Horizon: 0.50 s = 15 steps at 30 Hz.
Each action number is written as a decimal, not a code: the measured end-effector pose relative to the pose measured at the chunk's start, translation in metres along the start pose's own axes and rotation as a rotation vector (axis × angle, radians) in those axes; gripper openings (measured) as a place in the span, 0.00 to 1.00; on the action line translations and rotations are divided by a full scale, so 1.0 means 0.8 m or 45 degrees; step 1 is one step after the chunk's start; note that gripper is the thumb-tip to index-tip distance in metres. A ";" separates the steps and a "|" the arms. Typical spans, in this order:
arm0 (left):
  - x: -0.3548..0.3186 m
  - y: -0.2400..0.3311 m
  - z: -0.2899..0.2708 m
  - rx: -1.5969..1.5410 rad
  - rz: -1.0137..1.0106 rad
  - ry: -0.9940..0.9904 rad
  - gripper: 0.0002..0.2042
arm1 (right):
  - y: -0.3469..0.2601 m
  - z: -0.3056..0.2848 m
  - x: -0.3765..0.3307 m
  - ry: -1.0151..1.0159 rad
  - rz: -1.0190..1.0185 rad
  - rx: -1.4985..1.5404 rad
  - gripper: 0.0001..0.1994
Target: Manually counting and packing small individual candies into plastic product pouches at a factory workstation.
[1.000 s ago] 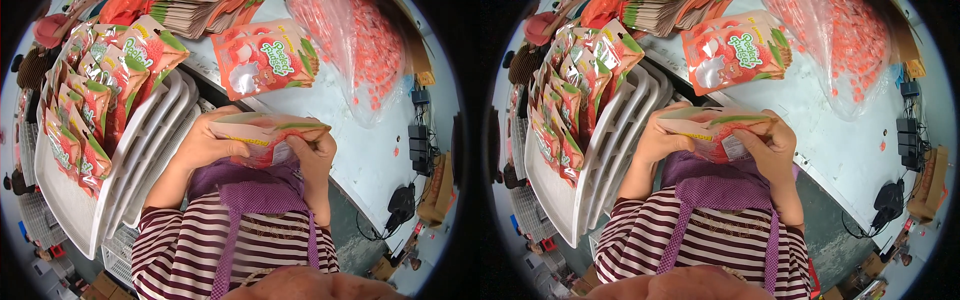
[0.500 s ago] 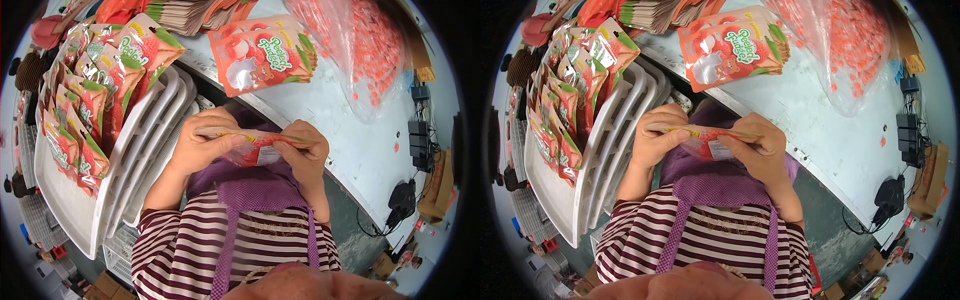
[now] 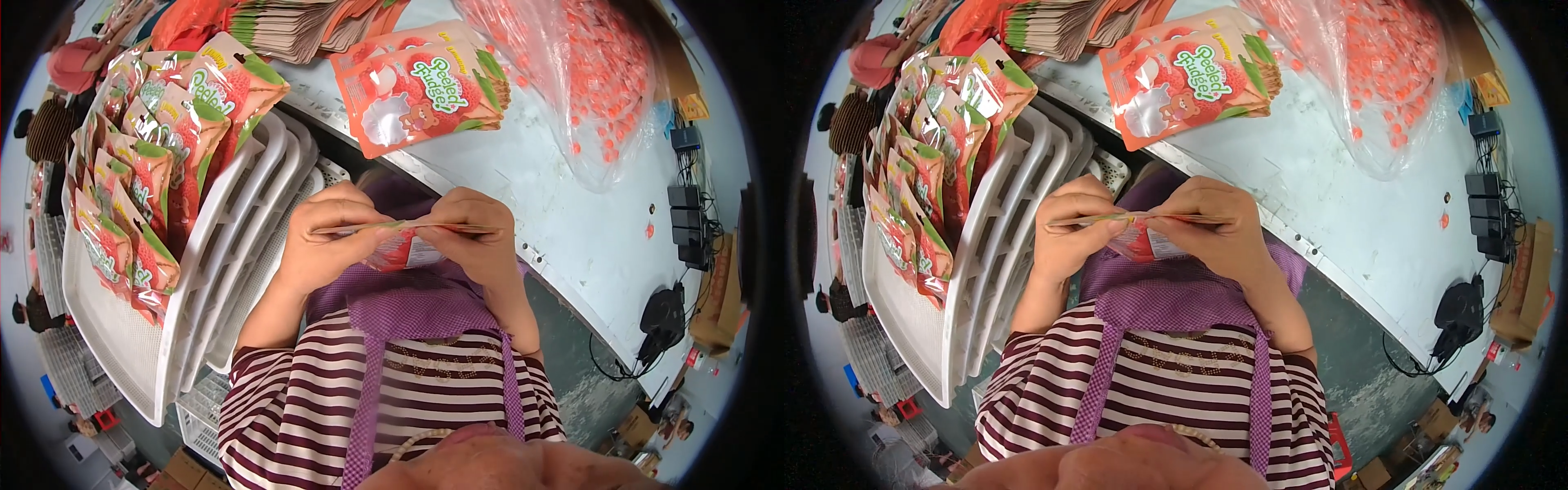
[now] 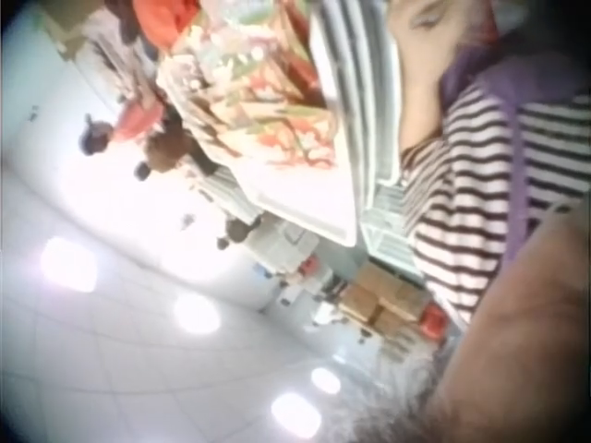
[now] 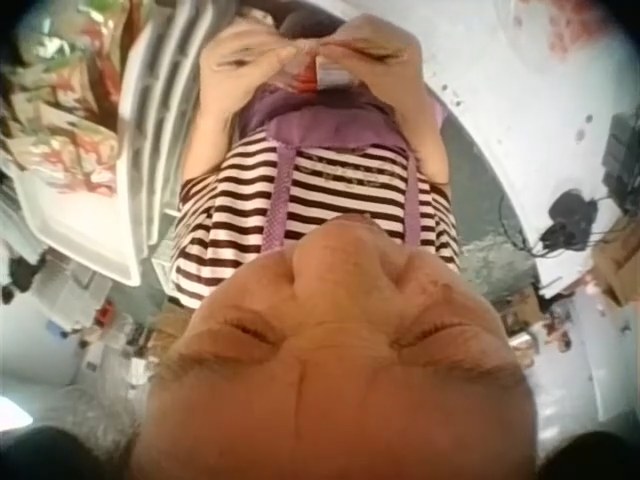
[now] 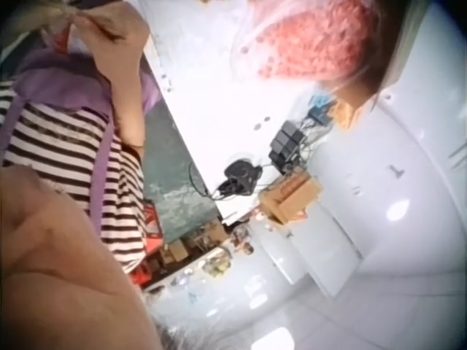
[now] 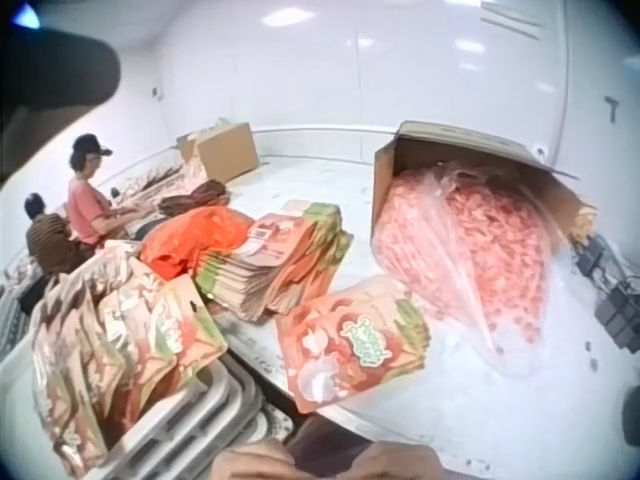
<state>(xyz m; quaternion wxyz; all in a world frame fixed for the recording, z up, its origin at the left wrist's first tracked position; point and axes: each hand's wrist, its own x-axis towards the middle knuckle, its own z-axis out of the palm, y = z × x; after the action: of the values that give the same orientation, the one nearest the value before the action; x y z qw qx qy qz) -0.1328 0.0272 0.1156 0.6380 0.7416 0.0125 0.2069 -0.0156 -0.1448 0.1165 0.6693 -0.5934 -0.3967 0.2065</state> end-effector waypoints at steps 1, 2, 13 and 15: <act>-0.001 0.003 0.001 0.003 -0.001 0.001 0.09 | -0.001 -0.001 0.000 -0.001 -0.001 0.003 0.08; -0.001 0.008 0.003 0.012 -0.040 -0.007 0.08 | -0.001 -0.003 -0.001 0.020 -0.013 0.012 0.07; 0.004 0.023 0.000 0.109 -0.048 0.001 0.07 | -0.008 -0.009 -0.001 -0.019 0.053 0.002 0.11; 0.001 0.026 -0.007 0.348 0.150 -0.032 0.08 | -0.033 -0.010 0.006 0.165 -0.190 -0.418 0.17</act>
<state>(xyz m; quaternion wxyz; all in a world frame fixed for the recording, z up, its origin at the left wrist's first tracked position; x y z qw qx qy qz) -0.1386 0.0288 0.1363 0.5179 0.8236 -0.0108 0.2309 -0.0116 -0.1519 0.1434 0.6011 -0.6755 -0.4240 0.0499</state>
